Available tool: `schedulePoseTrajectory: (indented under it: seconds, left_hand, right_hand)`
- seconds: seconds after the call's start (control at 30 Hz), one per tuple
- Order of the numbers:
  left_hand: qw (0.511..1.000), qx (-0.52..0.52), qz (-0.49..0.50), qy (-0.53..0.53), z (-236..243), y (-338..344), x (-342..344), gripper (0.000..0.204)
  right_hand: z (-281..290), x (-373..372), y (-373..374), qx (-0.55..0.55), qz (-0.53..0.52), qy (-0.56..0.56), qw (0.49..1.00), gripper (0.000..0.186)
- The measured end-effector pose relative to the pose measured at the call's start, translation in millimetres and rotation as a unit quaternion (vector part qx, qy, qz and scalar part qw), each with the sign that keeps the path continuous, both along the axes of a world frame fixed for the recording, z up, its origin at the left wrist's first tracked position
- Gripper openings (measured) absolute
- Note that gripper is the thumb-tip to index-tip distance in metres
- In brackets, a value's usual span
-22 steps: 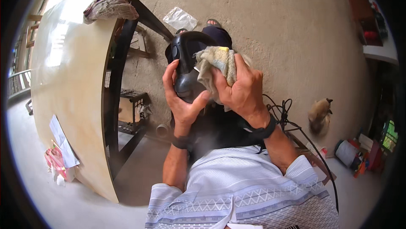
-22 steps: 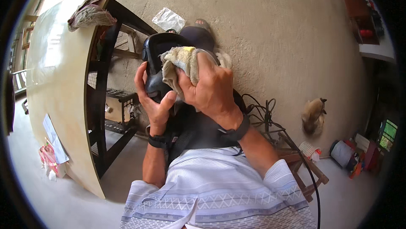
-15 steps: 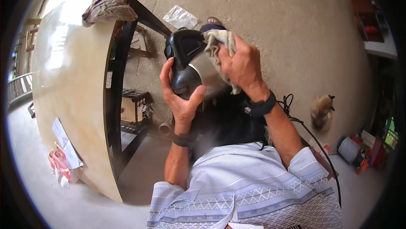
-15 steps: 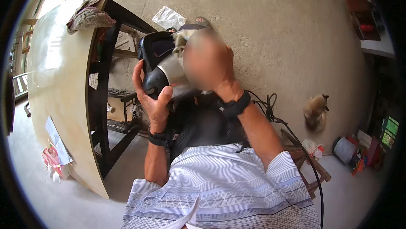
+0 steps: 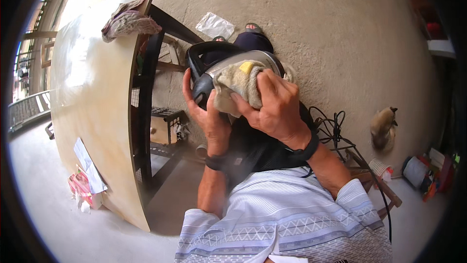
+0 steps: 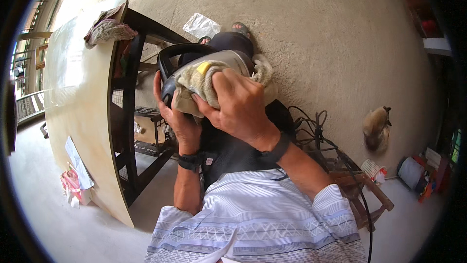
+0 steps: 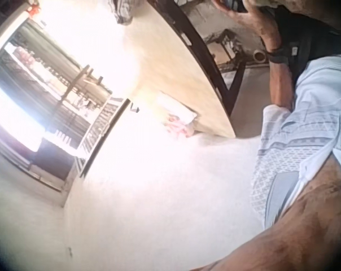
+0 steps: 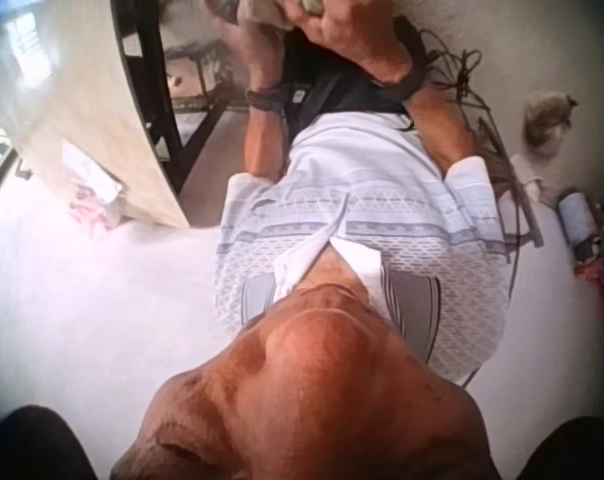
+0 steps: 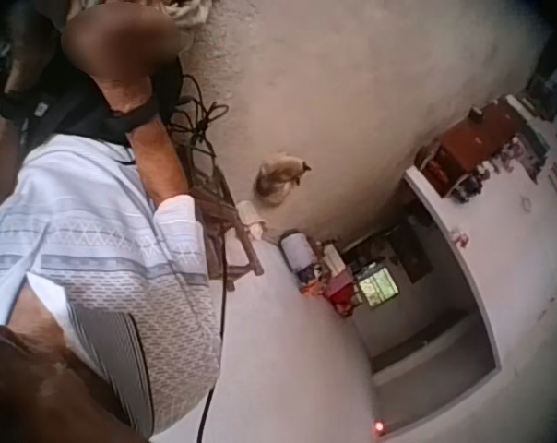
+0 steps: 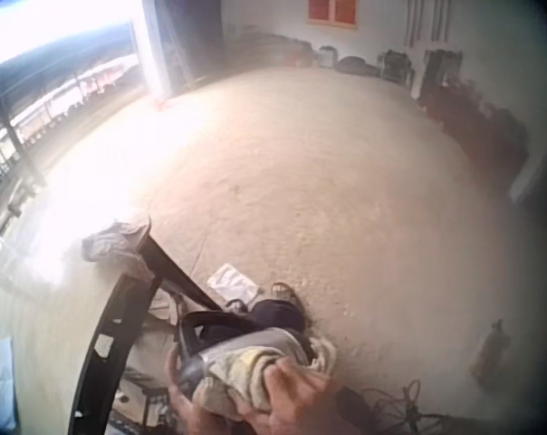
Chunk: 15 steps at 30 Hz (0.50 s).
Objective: Wiping and cleaning the exterior surface of an electric kettle with a cloth.
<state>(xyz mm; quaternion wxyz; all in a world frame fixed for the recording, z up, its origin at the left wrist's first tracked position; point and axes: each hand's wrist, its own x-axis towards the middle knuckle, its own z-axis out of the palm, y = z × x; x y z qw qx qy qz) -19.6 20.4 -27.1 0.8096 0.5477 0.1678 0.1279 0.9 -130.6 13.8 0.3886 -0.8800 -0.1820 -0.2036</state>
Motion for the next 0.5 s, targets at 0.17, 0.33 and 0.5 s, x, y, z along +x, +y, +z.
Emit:
schedulePoseTrajectory:
  seconds: [0.17,0.33,0.5]
  left_hand:
    - [0.999,0.003,0.018,0.03,4,-1,8,0.084]
    - [0.999,0.0,0.027,0.019,1,4,7,0.084]
    - [0.999,0.016,0.019,0.024,1,8,9,0.085]
  right_hand:
    - [-17,35,-4,0.008,-0.034,0.014,0.999,0.029]
    - [-32,80,-11,-0.004,-0.102,0.111,0.989,0.027]
    - [-26,70,-8,0.0,-0.091,0.08,0.993,0.031]
